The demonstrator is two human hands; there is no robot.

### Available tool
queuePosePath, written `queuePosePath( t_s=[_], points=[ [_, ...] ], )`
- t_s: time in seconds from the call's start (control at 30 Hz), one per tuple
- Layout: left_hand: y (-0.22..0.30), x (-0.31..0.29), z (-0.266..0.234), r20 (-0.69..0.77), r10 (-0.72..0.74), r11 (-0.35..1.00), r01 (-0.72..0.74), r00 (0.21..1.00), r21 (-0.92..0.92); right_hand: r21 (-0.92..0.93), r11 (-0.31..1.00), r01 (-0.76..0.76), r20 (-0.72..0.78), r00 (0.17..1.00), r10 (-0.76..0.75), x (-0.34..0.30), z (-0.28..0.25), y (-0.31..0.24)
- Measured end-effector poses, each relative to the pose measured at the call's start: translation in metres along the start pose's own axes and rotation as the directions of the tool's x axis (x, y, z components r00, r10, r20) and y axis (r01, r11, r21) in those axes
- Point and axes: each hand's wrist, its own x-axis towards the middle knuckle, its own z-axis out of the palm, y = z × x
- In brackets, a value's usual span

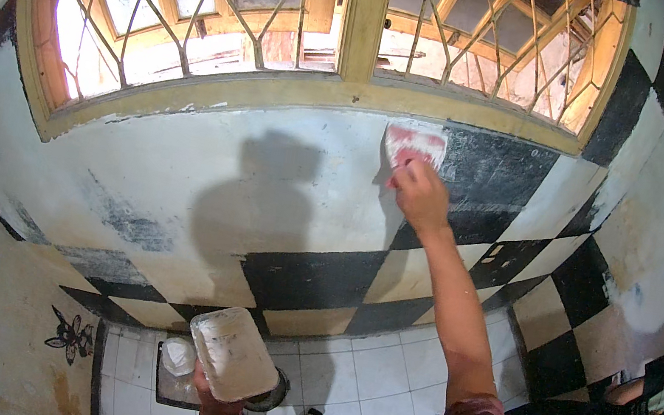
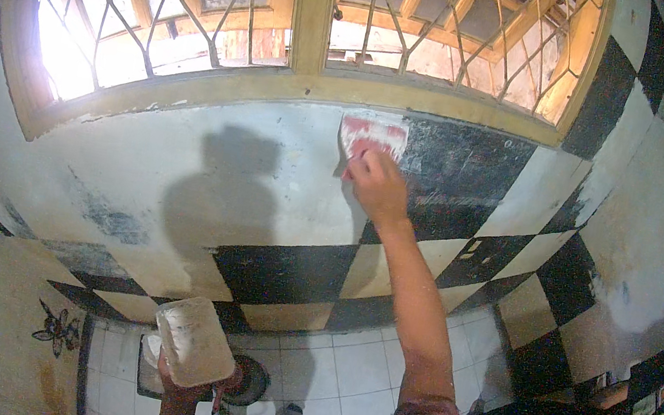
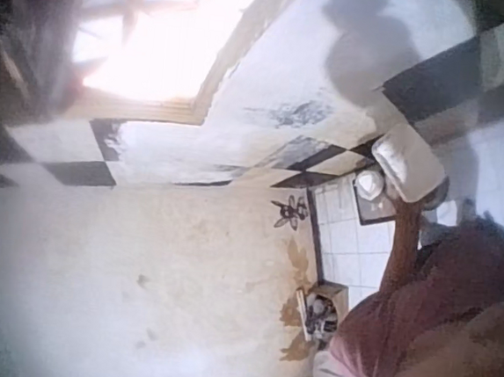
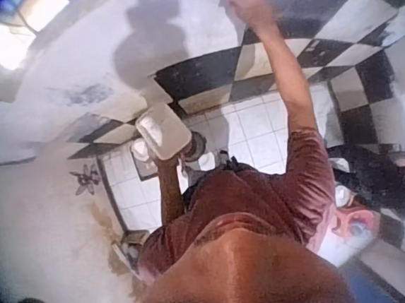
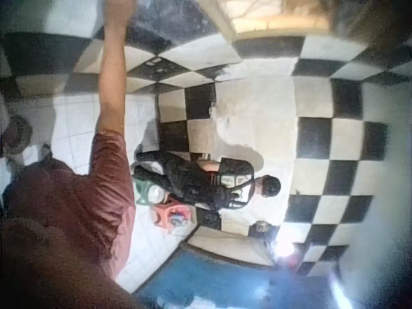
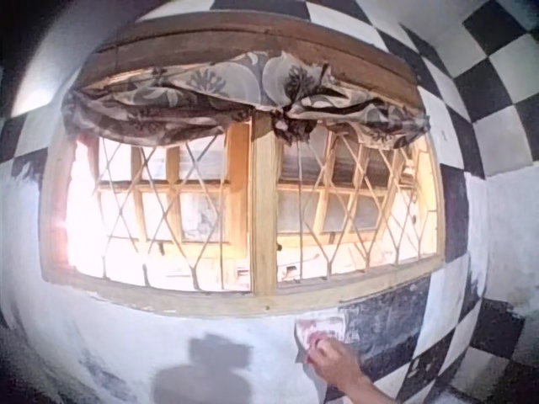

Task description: The person applies putty to a wall with a plastic putty knife, scraping the putty from a plastic container and smoothing it over the surface below a window.

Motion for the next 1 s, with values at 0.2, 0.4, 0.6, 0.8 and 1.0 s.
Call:
queuePosePath(
  t_s=[0.2,0.4,0.6,0.8,1.0],
  points=[
    [0.001,-0.006,0.026,0.061,0.02,0.989,-0.01,0.998,-0.148,0.346,0.918,-0.192,0.525,0.851,-0.019,-0.166,0.087,-0.037],
    [0.015,-0.013,0.005,0.348,0.168,0.513,-0.383,0.922,0.768,0.222,0.974,-0.042,0.317,0.948,-0.031,-0.137,0.035,-0.056],
    [-0.004,0.0,-0.024,0.17,0.002,0.994,-0.021,0.985,0.109,0.081,0.995,-0.056,0.005,0.998,0.056,0.008,-0.014,-0.005],
    [0.0,-0.014,0.021,0.214,-0.002,0.988,-0.031,0.977,0.152,0.114,0.971,-0.211,0.293,0.941,0.17,-0.022,0.048,-0.008],
    [0.001,-0.007,0.009,0.112,-0.065,0.994,0.075,0.992,-0.084,0.143,0.987,0.07,0.369,0.922,-0.119,-0.171,0.095,-0.049]
  ],
)
